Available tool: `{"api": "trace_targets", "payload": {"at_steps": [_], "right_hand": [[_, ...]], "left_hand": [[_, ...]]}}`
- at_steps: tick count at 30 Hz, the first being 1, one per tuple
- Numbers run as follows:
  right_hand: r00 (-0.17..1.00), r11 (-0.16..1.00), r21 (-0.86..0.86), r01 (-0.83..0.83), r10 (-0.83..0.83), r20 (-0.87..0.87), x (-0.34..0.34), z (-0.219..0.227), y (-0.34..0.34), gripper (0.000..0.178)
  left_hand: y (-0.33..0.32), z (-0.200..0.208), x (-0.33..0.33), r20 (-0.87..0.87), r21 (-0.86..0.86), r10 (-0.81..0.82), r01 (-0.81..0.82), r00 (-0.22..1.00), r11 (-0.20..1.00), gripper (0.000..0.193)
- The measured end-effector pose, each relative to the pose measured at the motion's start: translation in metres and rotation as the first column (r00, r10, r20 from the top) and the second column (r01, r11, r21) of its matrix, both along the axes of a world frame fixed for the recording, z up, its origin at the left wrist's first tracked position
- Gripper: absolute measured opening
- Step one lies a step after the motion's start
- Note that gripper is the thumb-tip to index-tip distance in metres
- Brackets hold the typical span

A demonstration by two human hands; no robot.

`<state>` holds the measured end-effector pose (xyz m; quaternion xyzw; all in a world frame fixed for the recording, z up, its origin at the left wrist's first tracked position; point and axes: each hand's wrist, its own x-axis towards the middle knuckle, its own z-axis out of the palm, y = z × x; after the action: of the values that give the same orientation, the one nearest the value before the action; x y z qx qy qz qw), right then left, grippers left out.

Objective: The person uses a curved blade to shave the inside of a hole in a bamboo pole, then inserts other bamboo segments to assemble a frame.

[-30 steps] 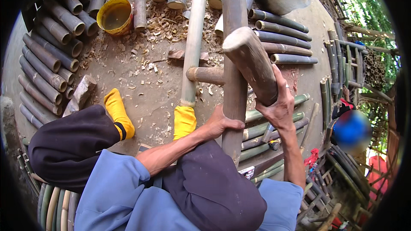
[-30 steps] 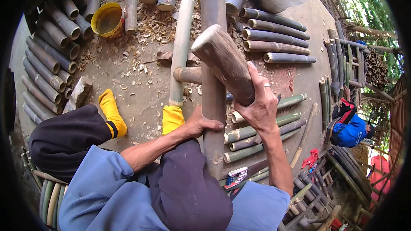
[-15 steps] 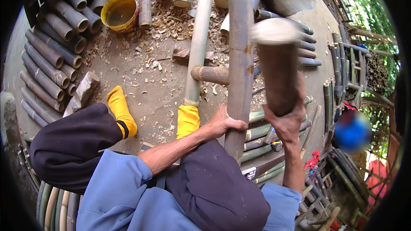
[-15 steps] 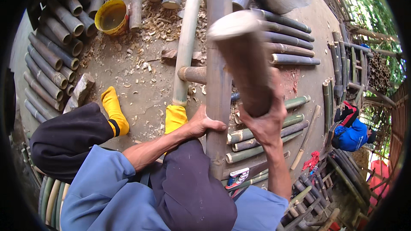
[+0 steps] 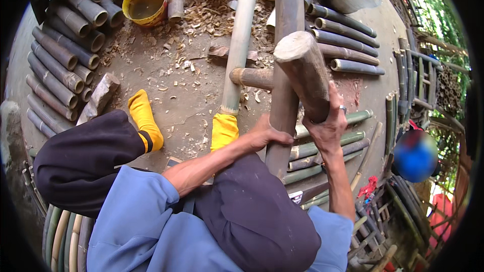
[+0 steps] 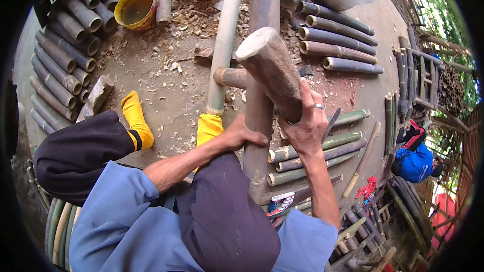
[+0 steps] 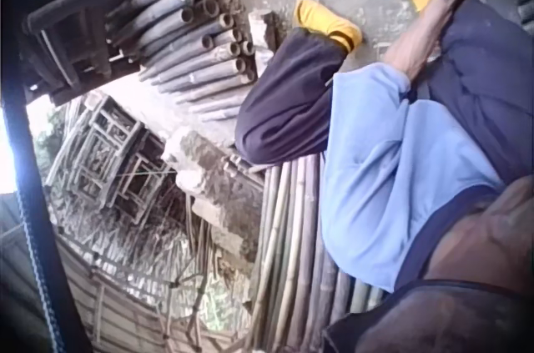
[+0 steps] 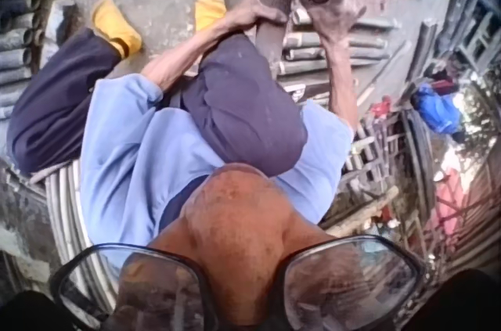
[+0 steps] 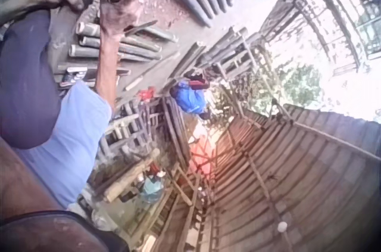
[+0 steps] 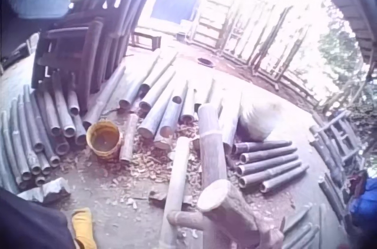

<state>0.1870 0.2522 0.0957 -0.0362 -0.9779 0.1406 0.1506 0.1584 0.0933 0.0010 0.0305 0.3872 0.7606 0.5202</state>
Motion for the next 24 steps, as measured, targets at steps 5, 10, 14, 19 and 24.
{"api": "trace_targets", "payload": {"at_steps": [5,10,14,19,24], "right_hand": [[0.992,0.988,-0.157,0.009,0.011,0.123,-0.006,0.034,-0.009,0.093],[1.000,0.998,-0.055,-0.022,0.021,-0.013,0.003,-0.002,0.005,0.089],[0.994,0.990,-0.137,-0.032,0.046,0.099,-0.009,0.022,0.000,0.088],[0.995,0.961,-0.274,-0.038,0.012,-0.099,0.005,-0.007,0.011,0.082],[1.000,0.985,-0.171,0.000,0.003,0.020,-0.003,0.018,0.002,0.088]], "left_hand": [[-0.005,-0.003,0.002,0.012,0.036,0.052,-0.053,0.999,0.998,0.045],[0.002,-0.001,0.002,0.004,0.047,0.007,-0.008,1.000,0.999,0.045],[-0.008,-0.009,0.001,-0.002,0.028,-0.014,0.014,1.000,1.000,0.048],[0.002,-0.011,0.004,0.010,0.034,-0.027,0.026,1.000,0.999,0.049],[-0.005,-0.013,0.004,-0.015,0.007,-0.006,0.006,1.000,1.000,0.049]]}}
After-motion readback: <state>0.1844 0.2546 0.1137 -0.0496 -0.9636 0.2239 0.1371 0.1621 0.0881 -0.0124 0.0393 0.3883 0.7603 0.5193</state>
